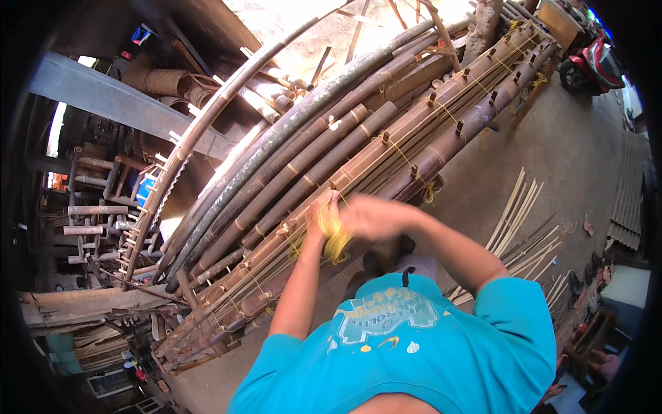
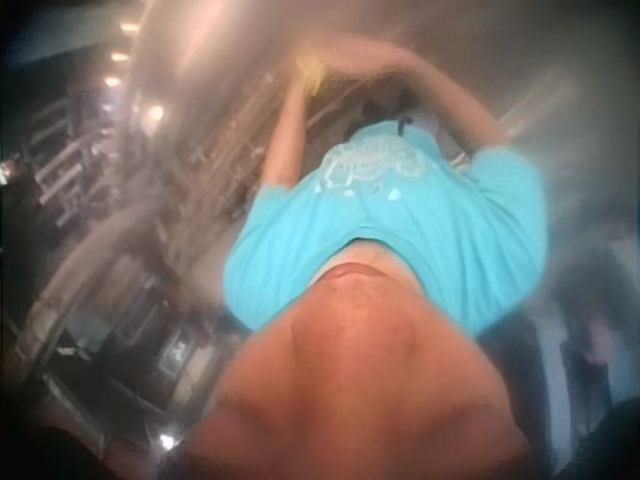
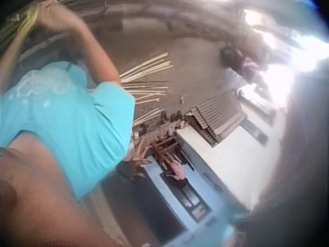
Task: The person repeatedly picks up thin bamboo sticks and ties them to a horizontal bamboo rack using yellow string. The person also briefly retrieves a knife from a nearby doorway and returns to continue tying.
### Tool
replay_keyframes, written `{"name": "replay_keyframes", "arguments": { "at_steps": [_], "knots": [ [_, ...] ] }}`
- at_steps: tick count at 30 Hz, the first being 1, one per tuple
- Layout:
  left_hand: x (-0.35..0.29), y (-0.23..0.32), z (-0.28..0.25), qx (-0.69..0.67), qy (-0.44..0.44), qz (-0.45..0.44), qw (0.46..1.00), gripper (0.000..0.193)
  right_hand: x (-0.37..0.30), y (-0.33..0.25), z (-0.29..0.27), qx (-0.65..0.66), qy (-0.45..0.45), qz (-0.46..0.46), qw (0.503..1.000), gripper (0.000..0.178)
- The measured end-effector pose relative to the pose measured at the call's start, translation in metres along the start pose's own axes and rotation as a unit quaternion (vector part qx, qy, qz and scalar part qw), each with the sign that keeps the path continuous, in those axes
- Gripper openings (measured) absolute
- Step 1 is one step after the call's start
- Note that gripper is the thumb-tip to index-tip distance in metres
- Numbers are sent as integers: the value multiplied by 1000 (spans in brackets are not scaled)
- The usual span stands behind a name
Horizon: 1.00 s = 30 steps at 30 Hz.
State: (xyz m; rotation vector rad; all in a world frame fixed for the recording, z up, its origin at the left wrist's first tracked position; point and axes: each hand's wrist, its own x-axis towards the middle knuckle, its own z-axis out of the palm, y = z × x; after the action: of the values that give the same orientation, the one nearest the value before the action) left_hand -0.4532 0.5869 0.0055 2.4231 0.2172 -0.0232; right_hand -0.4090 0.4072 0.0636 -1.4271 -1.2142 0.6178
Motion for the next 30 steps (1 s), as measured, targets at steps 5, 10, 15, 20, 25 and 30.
{"name": "replay_keyframes", "arguments": {
  "at_steps": [5, 10, 15, 20, 25, 30],
  "knots": [
    [18, -1, 8, -105, 30, 28, 994, 26, -68, 76, 95, -103, 113, 127, 980, 44],
    [95, 34, -30, -172, 64, -16, 983, 30, -84, 81, 85, -189, 149, 110, 964, 39],
    [121, -70, 33, 2, 80, -27, 996, 28, -72, 67, 105, -285, 83, 109, 949, 26],
    [87, -87, -31, 87, -50, 46, 994, 46, -39, 24, 158, -350, 57, 190, 916, 35],
    [-34, -113, -116, 116, 29, -62, 991, 39, -9, 47, 245, 456, 125, 374, 798, 25],
    [-98, -147, -87, 82, -70, 11, 994, 35, 62, 33, 259, 502, 649, 37, 571, 26]
  ]
}}
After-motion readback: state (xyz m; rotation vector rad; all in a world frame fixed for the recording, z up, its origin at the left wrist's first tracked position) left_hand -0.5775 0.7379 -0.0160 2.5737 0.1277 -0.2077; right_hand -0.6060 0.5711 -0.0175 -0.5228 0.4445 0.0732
